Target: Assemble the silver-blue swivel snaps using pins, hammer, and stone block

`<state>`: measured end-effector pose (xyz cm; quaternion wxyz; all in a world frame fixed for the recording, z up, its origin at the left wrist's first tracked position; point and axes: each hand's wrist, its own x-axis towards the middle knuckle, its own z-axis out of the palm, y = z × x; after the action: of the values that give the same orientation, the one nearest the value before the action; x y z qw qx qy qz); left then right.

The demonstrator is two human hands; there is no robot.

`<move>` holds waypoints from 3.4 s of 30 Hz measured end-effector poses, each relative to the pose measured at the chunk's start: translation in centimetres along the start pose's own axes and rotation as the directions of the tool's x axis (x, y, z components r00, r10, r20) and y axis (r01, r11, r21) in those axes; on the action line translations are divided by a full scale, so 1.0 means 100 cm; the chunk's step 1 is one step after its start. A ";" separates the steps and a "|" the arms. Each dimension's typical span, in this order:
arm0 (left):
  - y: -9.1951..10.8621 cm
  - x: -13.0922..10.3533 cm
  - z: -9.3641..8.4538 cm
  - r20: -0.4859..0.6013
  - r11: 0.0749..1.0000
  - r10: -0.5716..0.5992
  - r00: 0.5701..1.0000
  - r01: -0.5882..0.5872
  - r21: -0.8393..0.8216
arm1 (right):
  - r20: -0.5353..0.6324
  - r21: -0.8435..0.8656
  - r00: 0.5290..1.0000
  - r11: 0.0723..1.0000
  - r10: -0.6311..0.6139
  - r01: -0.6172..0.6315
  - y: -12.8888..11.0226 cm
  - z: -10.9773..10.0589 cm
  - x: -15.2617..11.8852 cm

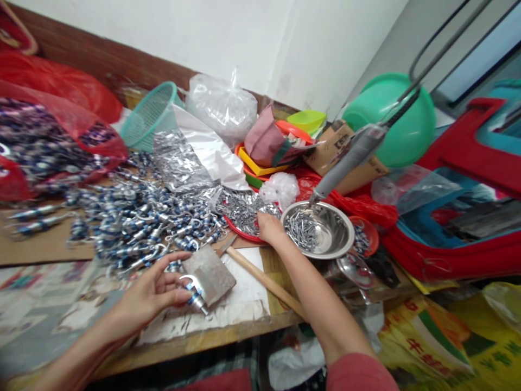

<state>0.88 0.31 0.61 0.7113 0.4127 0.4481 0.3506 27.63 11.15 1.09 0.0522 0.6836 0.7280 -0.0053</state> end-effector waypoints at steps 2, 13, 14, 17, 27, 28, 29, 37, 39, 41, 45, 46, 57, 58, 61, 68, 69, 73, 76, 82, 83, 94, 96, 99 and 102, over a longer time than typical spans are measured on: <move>0.000 0.000 0.000 0.002 1.000 0.006 1.000 -0.006 -0.007 | -0.042 0.022 0.999 1.000 0.012 -0.011 0.004 0.001 0.000; -0.001 -0.001 0.000 0.019 0.999 0.007 1.000 -0.006 -0.041 | -0.282 0.308 0.958 0.951 0.061 0.030 -0.015 -0.014 -0.032; -0.001 -0.001 0.000 0.022 0.999 0.009 1.000 -0.008 -0.046 | -0.283 0.338 0.959 0.939 0.033 0.067 -0.026 -0.017 -0.041; -0.002 -0.001 0.000 0.031 0.998 0.011 0.999 -0.009 -0.062 | -0.269 0.478 0.958 0.850 -0.097 0.221 -0.065 -0.022 -0.071; -0.006 -0.001 -0.002 0.059 0.996 0.032 0.998 -0.027 -0.085 | -0.325 0.514 0.821 0.641 -0.469 0.570 -0.102 -0.023 -0.105; -0.006 -0.001 -0.002 0.053 0.996 0.031 0.998 -0.026 -0.084 | -0.292 0.533 0.820 0.629 -0.492 0.566 -0.100 -0.026 -0.104; -0.005 0.000 -0.001 0.048 0.996 0.031 0.998 -0.027 -0.083 | -0.266 0.551 0.814 0.611 -0.517 0.568 -0.099 -0.027 -0.104; -0.006 0.001 -0.002 0.052 0.995 0.019 0.998 -0.014 -0.096 | -0.207 0.816 0.936 0.478 -0.283 0.325 -0.113 -0.011 -0.101; -0.007 0.001 -0.002 0.050 0.994 0.017 0.999 -0.012 -0.104 | -0.265 0.816 0.931 0.457 -0.251 0.355 -0.117 -0.006 -0.104; -0.007 0.000 -0.003 0.045 0.994 0.014 0.999 -0.009 -0.111 | -0.327 0.784 0.917 0.476 -0.226 0.397 -0.120 -0.004 -0.107; -0.007 -0.001 -0.002 0.046 0.994 0.010 0.999 -0.005 -0.110 | -0.385 0.768 0.910 0.495 -0.150 0.406 -0.117 -0.005 -0.111; -0.006 -0.001 -0.002 0.045 0.994 0.008 0.999 -0.003 -0.106 | -0.411 0.762 0.905 0.505 -0.108 0.406 -0.111 -0.005 -0.111; -0.006 0.001 -0.001 0.029 0.994 0.008 1.000 -0.005 -0.105 | -0.340 0.579 0.940 0.794 0.029 0.185 -0.048 0.019 -0.120; -0.006 0.001 -0.001 0.023 0.995 0.005 1.000 -0.002 -0.103 | -0.373 0.606 0.927 0.765 0.033 0.217 -0.059 0.014 -0.122; -0.005 0.000 0.000 0.004 0.995 -0.002 1.000 0.002 -0.096 | -0.376 0.627 0.926 0.726 -0.038 0.284 -0.092 0.002 -0.122; -0.008 0.000 -0.001 0.026 0.996 0.020 0.999 -0.017 -0.089 | -0.263 0.604 0.964 0.784 0.029 0.141 -0.090 0.003 -0.106; -0.008 0.000 -0.002 0.027 0.996 0.025 0.999 -0.023 -0.089 | -0.266 0.581 0.963 0.803 0.036 0.130 -0.086 0.001 -0.106; -0.009 0.000 -0.002 0.019 0.995 0.034 0.999 -0.032 -0.096 | -0.412 0.480 0.904 0.816 -0.113 0.321 -0.092 -0.008 -0.119; -0.009 -0.001 -0.002 0.018 0.995 0.033 0.999 -0.032 -0.096 | -0.444 0.370 0.849 0.804 -0.287 0.465 -0.110 -0.010 -0.130; -0.010 -0.002 -0.002 0.011 0.996 0.028 1.000 -0.027 -0.083 | -0.369 0.154 0.857 0.886 -0.360 0.438 -0.127 -0.009 -0.138; -0.010 -0.002 -0.002 0.007 0.996 0.028 1.000 -0.027 -0.085 | -0.356 0.131 0.861 0.893 -0.363 0.430 -0.128 -0.010 -0.139; -0.012 0.000 -0.003 0.001 0.999 0.017 1.000 -0.017 -0.028 | -0.228 0.122 0.876 0.881 -0.424 0.458 -0.122 -0.019 -0.153; -0.011 0.000 -0.004 -0.009 0.996 0.041 0.999 -0.041 0.074 | -0.223 0.195 0.888 0.874 -0.402 0.445 -0.117 -0.016 -0.154; -0.009 0.001 -0.006 0.010 0.967 0.095 0.995 -0.094 0.238 | -0.273 0.447 0.896 0.778 -0.351 0.441 -0.105 -0.007 -0.151; -0.008 0.002 -0.007 0.039 0.931 0.120 0.992 -0.127 0.341 | -0.368 0.594 0.925 0.742 -0.093 0.311 -0.080 0.007 -0.137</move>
<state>0.36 0.34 -0.37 0.6091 0.5607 0.4691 0.3075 20.58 -3.06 1.04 -0.3024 0.5674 0.7509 -0.1506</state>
